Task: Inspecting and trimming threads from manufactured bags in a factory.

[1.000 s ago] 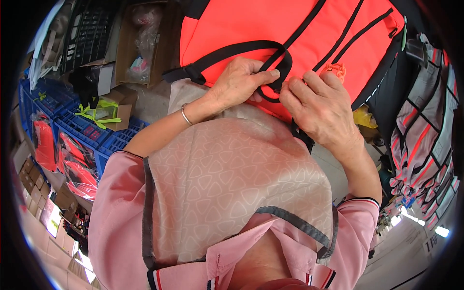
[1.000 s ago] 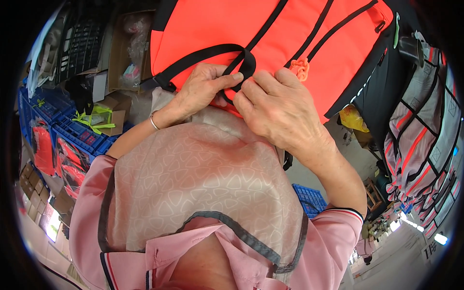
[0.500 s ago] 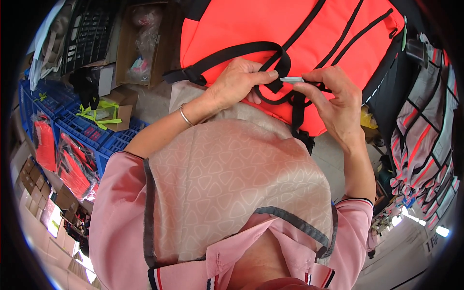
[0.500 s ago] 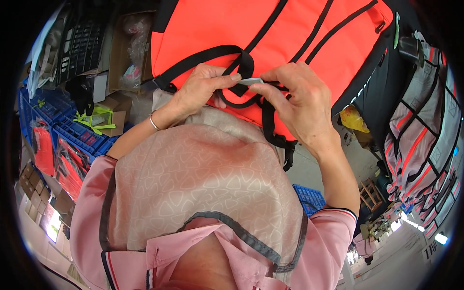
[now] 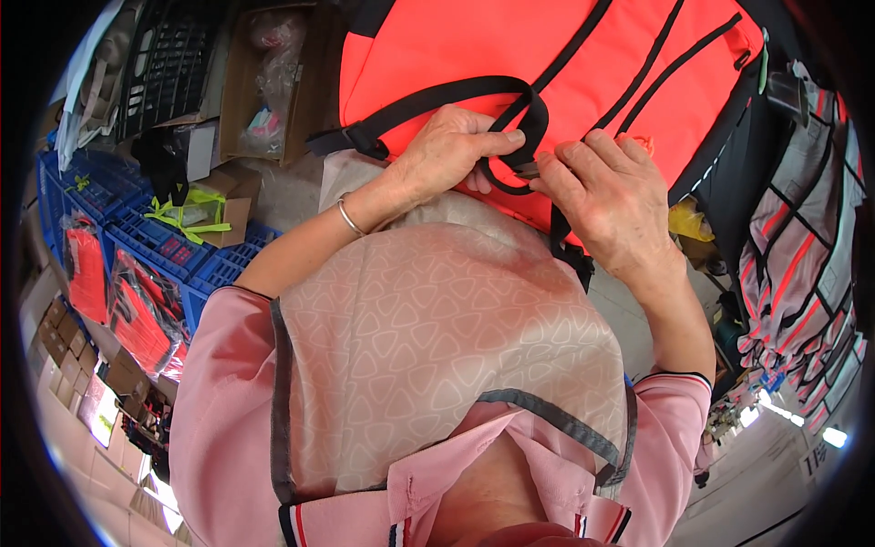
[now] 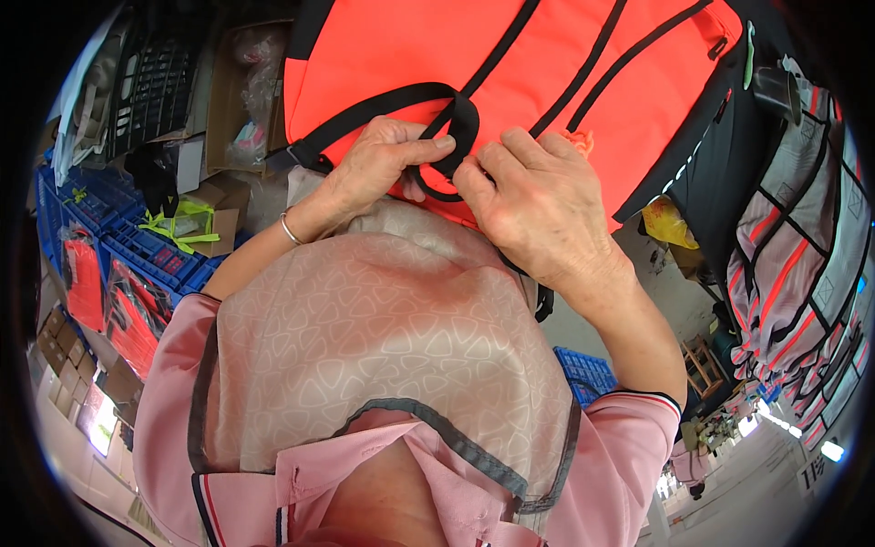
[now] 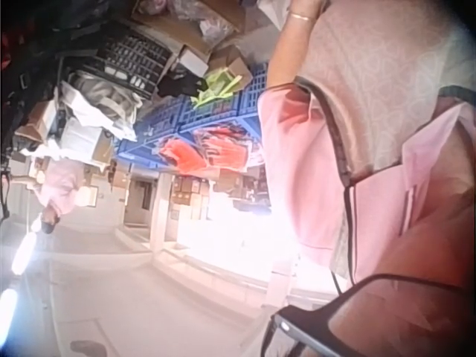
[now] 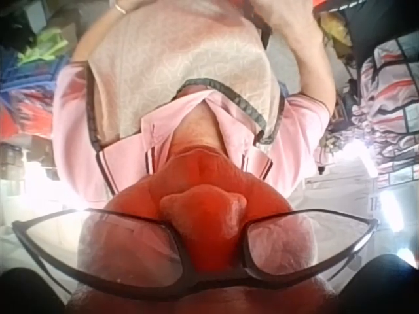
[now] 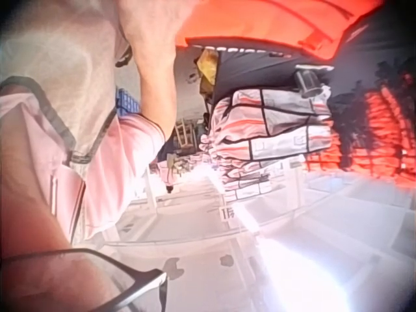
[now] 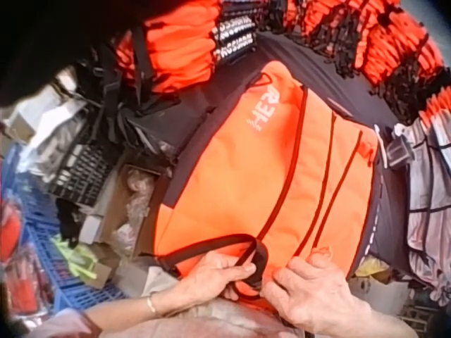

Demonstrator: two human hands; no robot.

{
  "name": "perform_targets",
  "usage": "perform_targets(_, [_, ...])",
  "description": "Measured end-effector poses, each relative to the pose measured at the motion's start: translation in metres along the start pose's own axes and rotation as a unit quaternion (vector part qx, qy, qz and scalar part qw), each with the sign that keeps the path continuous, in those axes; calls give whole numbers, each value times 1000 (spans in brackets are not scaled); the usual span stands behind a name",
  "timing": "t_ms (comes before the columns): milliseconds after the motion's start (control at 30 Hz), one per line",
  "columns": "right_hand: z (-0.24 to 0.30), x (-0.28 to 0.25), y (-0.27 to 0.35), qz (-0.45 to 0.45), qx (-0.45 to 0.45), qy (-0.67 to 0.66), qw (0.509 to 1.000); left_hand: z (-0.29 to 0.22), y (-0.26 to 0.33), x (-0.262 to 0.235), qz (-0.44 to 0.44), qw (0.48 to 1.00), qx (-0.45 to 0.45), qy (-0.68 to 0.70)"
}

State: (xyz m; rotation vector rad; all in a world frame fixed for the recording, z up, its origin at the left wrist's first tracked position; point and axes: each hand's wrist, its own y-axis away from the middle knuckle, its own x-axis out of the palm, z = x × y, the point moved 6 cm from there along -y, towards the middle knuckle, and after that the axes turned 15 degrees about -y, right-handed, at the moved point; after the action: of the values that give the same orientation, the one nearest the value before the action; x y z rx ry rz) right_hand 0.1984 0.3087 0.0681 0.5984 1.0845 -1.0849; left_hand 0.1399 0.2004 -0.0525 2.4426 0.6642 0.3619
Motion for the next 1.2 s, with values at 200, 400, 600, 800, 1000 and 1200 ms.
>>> perform_targets(200, [2,-4,-18,72,-41,-17,996,10,-6,1,-2,1000,1,-21])
perform_targets(400, [-21,3,-15,92,0,-91,992,12,-9,-1,22,1000,5,13])
perform_targets(600, [-41,6,32,-191,315,-318,874,12,-10,2,42,998,3,40])
perform_targets(800, [-16,50,44,-140,391,-238,878,3,-9,8,63,997,-7,47])
perform_targets(1000, [-36,18,86,-235,380,-216,868,7,-9,4,40,998,-18,35])
perform_targets(1200, [-3,30,39,-79,228,-217,946,1,-8,7,37,999,-14,35])
